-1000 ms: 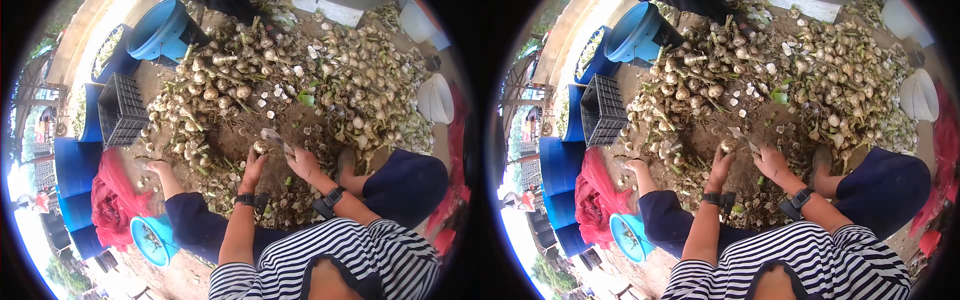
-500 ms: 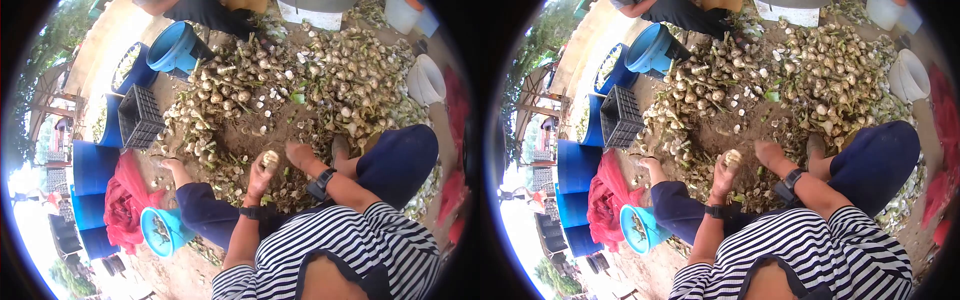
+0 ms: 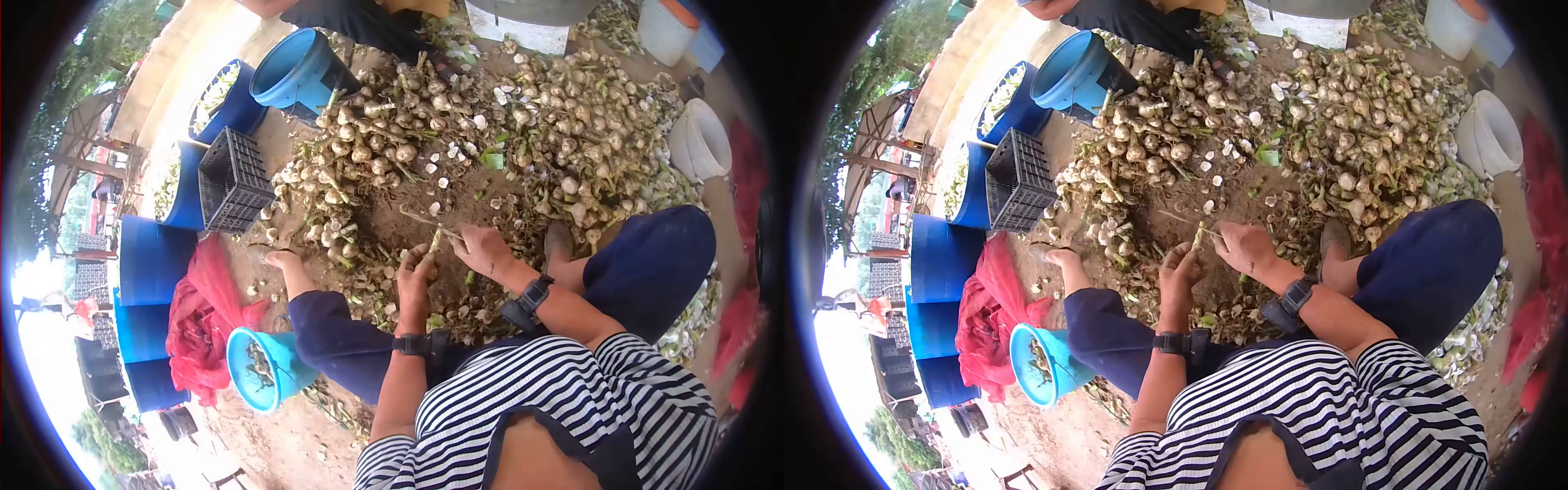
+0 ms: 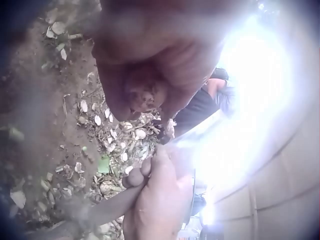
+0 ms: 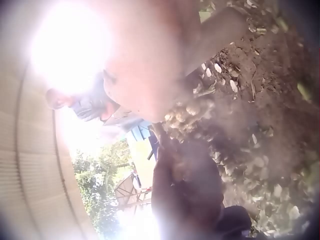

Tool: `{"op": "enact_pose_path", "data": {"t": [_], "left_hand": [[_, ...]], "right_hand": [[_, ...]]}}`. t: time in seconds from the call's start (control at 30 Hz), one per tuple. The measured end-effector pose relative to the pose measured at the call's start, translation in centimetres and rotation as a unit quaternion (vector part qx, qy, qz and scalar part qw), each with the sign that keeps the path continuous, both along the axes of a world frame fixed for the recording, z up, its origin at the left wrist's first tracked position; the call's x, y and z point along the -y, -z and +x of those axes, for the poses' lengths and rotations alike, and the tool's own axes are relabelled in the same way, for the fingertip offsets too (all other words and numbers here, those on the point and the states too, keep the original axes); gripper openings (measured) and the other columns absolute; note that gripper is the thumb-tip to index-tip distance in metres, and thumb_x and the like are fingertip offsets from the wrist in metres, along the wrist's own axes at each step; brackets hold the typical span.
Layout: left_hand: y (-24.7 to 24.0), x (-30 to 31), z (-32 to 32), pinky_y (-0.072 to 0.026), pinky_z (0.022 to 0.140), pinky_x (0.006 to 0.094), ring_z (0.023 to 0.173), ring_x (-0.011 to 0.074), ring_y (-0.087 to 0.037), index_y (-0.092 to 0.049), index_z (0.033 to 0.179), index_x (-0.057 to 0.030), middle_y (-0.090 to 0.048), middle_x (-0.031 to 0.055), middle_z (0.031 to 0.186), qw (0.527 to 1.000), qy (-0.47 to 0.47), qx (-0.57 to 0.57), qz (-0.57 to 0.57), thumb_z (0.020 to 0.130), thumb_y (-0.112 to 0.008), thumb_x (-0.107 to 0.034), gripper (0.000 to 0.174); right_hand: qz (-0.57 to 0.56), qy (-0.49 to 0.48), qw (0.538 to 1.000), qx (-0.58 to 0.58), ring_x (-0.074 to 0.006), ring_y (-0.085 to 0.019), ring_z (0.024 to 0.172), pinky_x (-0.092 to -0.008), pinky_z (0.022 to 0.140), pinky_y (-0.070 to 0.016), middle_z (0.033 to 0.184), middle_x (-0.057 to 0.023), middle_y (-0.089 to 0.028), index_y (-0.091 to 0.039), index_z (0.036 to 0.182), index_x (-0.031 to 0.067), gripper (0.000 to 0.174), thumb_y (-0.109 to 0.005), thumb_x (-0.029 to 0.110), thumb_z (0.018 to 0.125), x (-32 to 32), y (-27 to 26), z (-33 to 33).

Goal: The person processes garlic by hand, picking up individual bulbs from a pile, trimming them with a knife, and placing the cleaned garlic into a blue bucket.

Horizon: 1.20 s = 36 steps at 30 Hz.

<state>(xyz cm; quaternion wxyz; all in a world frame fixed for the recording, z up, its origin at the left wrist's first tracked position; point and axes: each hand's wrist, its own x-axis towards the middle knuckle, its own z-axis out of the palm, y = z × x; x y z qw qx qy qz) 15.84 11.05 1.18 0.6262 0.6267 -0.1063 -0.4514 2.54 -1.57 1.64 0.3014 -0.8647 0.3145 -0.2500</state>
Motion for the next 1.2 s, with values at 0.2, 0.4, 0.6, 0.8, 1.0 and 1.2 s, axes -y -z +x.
{"op": "enact_pose_path", "data": {"t": [0.2,0.4,0.6,0.8,1.0,1.2], "left_hand": [[-2.2,0.8,0.4,-0.0389,0.060,0.0200,0.067,0.0031,-0.048,-0.068,0.099,-0.0024,-0.060,-0.0037,0.077,0.996,-0.028,0.064,-0.058,0.090,-0.065,-0.006,0.010],[-1.5,5.2,2.1,-0.0493,0.079,0.0256,0.089,0.0119,-0.058,-0.059,0.119,0.0003,-0.061,0.0070,0.109,0.954,0.122,0.273,-0.020,0.086,-0.066,-0.004,0.034],[2.5,11.3,1.9,-0.0326,0.110,0.0422,0.131,0.0342,-0.040,-0.034,0.143,0.0012,-0.043,0.0231,0.139,0.911,0.094,0.401,0.020,0.081,-0.072,-0.017,0.075],[15.2,0.2,19.0,-0.0414,0.098,0.0497,0.118,0.0473,-0.047,-0.033,0.137,0.0094,-0.045,0.0330,0.128,0.816,-0.164,0.369,0.413,0.079,-0.075,-0.017,0.076],[18.1,0.0,22.6,-0.0450,0.094,0.0503,0.112,0.0478,-0.054,-0.034,0.133,0.0078,-0.055,0.0313,0.119,0.830,-0.113,0.325,0.440,0.075,-0.072,-0.015,0.073],[18.8,3.6,14.0,-0.0425,0.099,0.0405,0.117,0.0360,-0.054,-0.031,0.141,0.0054,-0.053,0.0239,0.129,0.973,0.126,0.153,0.114,0.077,-0.063,-0.016,0.075]], "right_hand": [[0.023,-0.083,0.985,-0.148,-0.0392,-0.065,0.072,-0.0476,0.062,-0.0517,0.078,-0.0195,-0.065,-0.063,0.090,0.0036,0.020,-0.061,0.023,0.085,2.0,2.8,-1.5],[0.256,-0.065,0.909,-0.324,-0.0433,-0.059,0.078,-0.0532,0.066,-0.0442,0.083,-0.0254,-0.061,-0.059,0.090,-0.0019,0.026,-0.055,0.023,0.086,2.4,7.3,-2.4],[0.310,0.005,0.928,-0.207,-0.0398,-0.062,0.083,-0.0504,0.072,-0.0458,0.088,-0.0228,-0.064,-0.060,0.100,-0.0012,0.033,-0.059,0.028,0.084,1.6,12.9,-2.3],[0.399,0.034,0.890,-0.220,-0.0421,-0.063,0.095,-0.0469,0.083,-0.0486,0.098,-0.0257,-0.066,-0.063,0.104,-0.0038,0.041,-0.061,0.030,0.081,2.3,14.8,-1.3],[0.427,0.048,0.873,-0.231,-0.0423,-0.062,0.097,-0.0459,0.085,-0.0489,0.101,-0.0246,-0.067,-0.064,0.104,-0.0034,0.041,-0.061,0.030,0.081,2.7,16.0,-0.9],[0.385,0.070,0.905,-0.165,-0.0432,-0.062,0.091,-0.0460,0.080,-0.0497,0.096,-0.0242,-0.066,-0.061,0.111,-0.0005,0.039,-0.060,0.029,0.084,2.6,12.5,0.8]]}}
